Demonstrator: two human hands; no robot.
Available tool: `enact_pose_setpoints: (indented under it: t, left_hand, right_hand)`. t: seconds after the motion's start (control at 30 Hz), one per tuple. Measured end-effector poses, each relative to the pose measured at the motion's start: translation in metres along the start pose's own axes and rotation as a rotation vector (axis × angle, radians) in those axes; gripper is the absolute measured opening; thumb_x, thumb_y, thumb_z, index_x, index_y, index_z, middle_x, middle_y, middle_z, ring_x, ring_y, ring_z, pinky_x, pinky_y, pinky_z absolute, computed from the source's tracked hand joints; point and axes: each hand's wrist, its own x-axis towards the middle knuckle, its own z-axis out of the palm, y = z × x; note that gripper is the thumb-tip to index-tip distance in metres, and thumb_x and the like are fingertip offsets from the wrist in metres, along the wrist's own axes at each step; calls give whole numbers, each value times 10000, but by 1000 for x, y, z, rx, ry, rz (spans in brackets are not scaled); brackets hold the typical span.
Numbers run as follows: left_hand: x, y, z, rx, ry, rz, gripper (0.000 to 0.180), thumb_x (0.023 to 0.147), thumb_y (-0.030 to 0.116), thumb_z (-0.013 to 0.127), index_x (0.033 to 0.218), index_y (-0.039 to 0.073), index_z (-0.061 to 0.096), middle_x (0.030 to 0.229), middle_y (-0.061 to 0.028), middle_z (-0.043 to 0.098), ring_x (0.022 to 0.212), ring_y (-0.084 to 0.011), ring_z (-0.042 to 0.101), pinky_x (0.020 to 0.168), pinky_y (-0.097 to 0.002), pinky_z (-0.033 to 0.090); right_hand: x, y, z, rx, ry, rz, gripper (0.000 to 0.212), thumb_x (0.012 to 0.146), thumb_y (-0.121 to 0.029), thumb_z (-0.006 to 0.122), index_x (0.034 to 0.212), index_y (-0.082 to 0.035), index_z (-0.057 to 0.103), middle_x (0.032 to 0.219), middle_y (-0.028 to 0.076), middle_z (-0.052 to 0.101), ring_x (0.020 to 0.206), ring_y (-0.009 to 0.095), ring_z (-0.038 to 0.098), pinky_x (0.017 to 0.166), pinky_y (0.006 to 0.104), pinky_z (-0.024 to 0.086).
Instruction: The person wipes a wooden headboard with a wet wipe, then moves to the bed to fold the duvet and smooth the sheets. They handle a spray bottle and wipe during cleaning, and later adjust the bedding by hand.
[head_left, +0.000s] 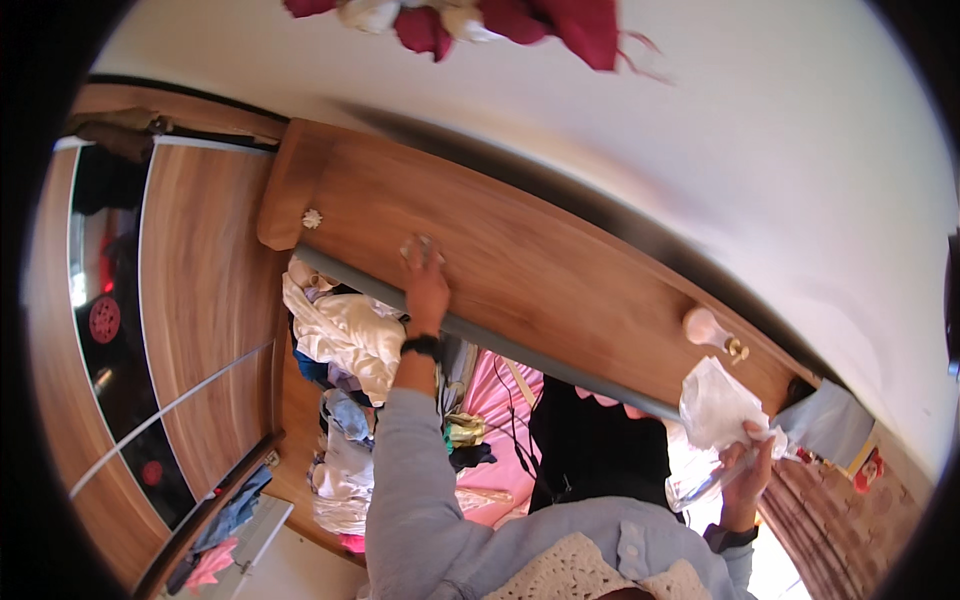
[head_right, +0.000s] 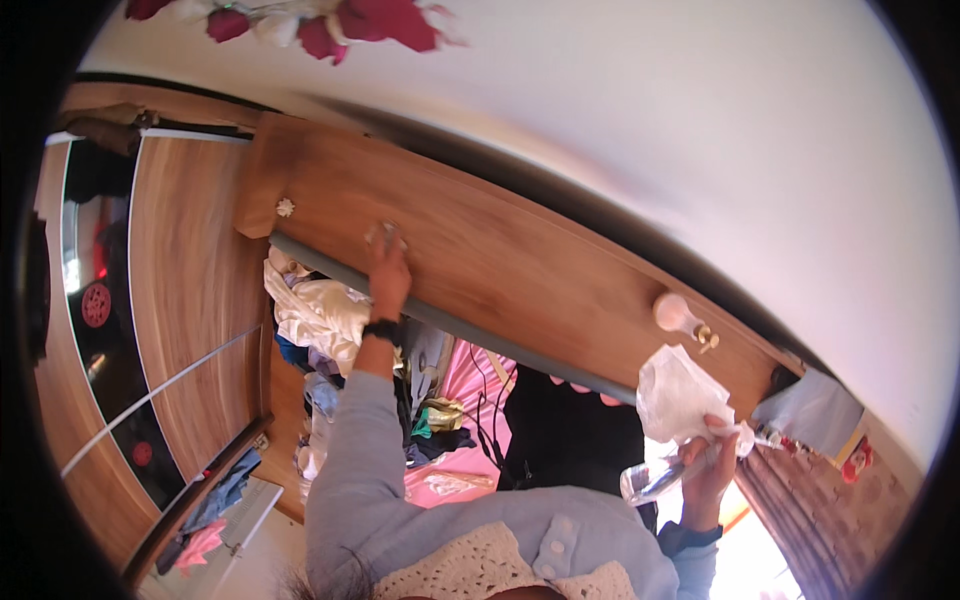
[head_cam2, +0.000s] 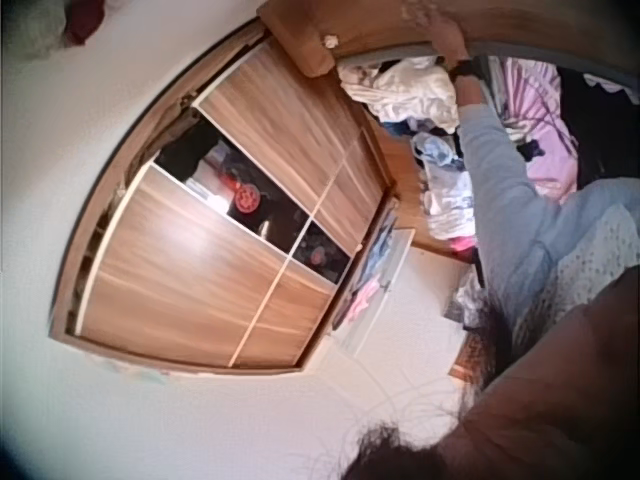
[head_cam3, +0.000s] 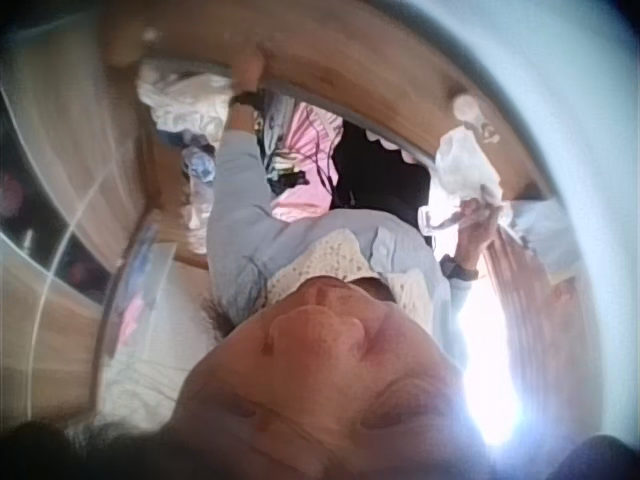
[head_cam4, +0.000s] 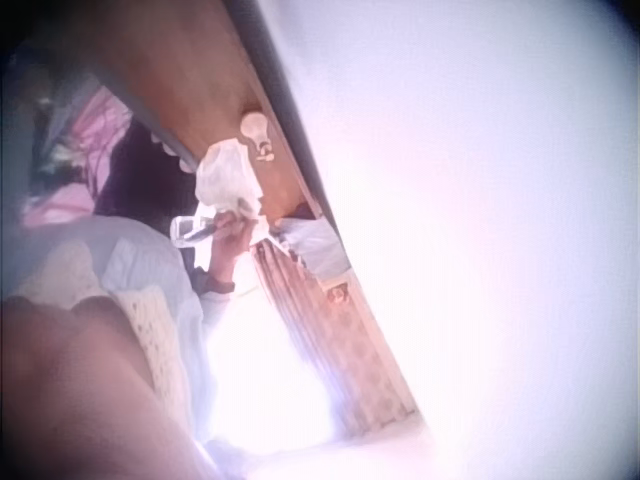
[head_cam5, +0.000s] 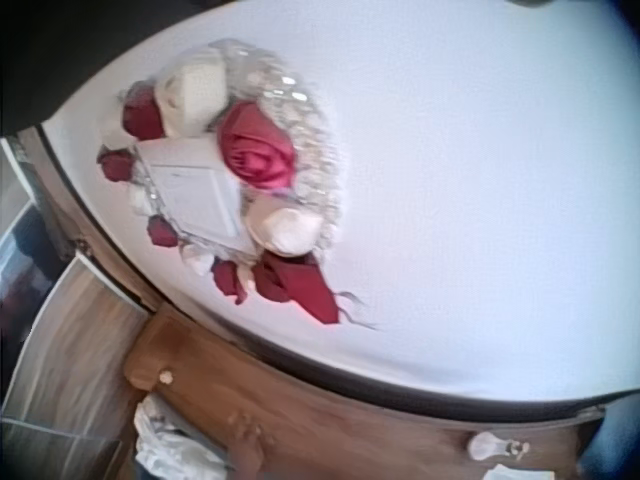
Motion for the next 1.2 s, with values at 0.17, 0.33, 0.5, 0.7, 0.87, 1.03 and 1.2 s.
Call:
enact_pose_setpoints:
  t: [0.17,0.33,0.5,0.7,0.87,1.03,1.2]
  left_hand:
    - [24,57,39,-80,40,166,468,856,6,458,1323,32,478,1431,-206,369,1337,-392,329,1116,-485,273]
    - [-56,141,65,-97,-368,630,502,824,11,481,1312,124,520,1435,-104,407,1312,-438,353,1026,-466,411]
    - [-78,63,33,-106,-402,555,492,862,19,434,1337,129,497,1450,-104,387,1318,-408,355,1069,-417,382]
    - [6,21,27,47,42,12,529,801,-84,476,1309,58,504,1457,-185,361,1339,-375,343,1116,-424,286]
    - [-14,169,90,-90,-25,538,489,782,-87,471,1257,16,526,1428,-185,393,1349,-395,315,1128,-474,253]
    - [-106,245,102,-159,-386,927,449,825,11,502,1263,99,554,1391,-112,443,1307,-392,365,1089,-452,338]
    - [-121,149,59,-199,-483,840,428,875,81,468,1284,175,550,1408,-46,451,1315,-362,376,1087,-440,356]
  right_hand:
    - [-6,7,-6,10,-6,0,530,1002,-490,336,1138,-44,588,543,63,533,534,139,507,619,276,415]
    - [-14,9,-15,95,5,6,527,1003,-486,334,1144,-50,592,549,61,534,552,148,507,629,279,412]
    - [-25,8,-35,75,74,-93,528,1003,-480,333,1146,-43,593,550,63,529,543,152,489,613,293,401]
    - [-39,12,-47,114,140,-73,544,1000,-486,335,1149,-24,581,549,55,509,541,151,482,603,291,391]
    - [-46,17,-48,136,136,-37,552,999,-494,330,1179,-26,560,557,59,518,557,148,491,636,294,401]
    - [-57,18,-61,149,145,-44,547,1000,-491,332,1180,-26,557,562,62,526,564,154,501,649,293,406]
    - [-73,20,-86,222,149,-77,538,1024,-456,269,1208,-38,555,564,66,525,555,155,492,634,283,403]
